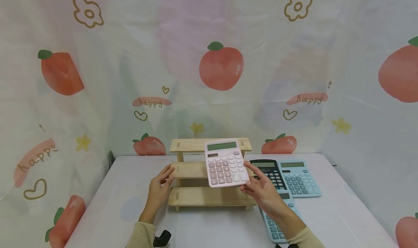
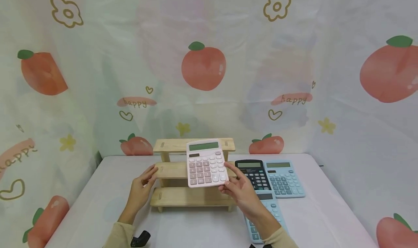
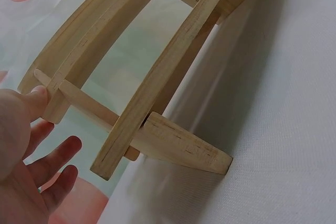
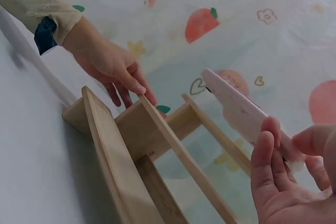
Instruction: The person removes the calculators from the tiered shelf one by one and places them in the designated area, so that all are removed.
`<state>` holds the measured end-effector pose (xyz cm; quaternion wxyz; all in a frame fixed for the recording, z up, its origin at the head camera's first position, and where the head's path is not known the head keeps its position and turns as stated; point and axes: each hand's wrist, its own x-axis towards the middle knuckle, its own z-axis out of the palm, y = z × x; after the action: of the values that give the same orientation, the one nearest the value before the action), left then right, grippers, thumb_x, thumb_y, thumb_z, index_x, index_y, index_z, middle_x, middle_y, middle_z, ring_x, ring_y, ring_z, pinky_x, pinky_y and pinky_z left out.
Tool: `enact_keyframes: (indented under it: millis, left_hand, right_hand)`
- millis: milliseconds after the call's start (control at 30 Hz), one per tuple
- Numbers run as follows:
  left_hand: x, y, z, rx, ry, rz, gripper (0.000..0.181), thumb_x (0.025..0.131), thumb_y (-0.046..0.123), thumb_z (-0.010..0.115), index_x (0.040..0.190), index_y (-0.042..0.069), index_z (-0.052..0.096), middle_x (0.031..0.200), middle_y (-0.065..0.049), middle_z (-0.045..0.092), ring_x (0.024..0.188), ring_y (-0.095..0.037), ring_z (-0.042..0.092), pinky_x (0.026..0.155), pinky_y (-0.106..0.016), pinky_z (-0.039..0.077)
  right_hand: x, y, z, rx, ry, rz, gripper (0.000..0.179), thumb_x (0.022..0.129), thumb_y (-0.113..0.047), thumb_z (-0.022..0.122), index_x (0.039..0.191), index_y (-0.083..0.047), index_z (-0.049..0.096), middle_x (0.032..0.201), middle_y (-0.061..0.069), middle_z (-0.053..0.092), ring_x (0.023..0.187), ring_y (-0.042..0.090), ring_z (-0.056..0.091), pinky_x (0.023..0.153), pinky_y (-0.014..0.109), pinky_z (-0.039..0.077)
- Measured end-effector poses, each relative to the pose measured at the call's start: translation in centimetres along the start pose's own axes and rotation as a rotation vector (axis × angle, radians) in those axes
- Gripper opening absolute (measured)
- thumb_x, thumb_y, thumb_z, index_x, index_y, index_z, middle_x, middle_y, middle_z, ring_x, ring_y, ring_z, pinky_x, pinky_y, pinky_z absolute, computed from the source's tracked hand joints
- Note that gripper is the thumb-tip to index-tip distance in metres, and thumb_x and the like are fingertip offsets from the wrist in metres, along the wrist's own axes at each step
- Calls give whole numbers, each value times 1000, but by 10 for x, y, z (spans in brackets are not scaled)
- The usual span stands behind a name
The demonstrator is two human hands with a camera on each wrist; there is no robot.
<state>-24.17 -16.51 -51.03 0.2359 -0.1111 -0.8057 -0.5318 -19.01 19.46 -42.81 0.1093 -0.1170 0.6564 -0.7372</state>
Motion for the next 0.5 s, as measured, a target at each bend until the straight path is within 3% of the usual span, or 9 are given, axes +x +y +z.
enact_keyframes:
  millis: [267, 500]
  left_hand:
    - [0, 1, -2, -3, -2, -25, 35, 96, 6, 67, 129, -5, 66, 143, -20, 60, 132, -35, 57, 82, -19, 54]
    - [0, 1, 0, 7, 3, -3, 34, 96, 6, 66, 128, -5, 66, 142, -21, 60, 130, -40, 58, 82, -21, 55]
  right_hand:
    - [-10, -2, -6, -27, 37, 19, 64, 105, -9, 50, 161, -15, 19, 120, 0, 63, 95, 12, 65, 90, 23, 56]
    - [-18, -1, -15, -46, 45, 17, 64, 106, -13, 50, 161, -15, 18, 120, -1, 64, 96, 11, 66, 90, 22, 56]
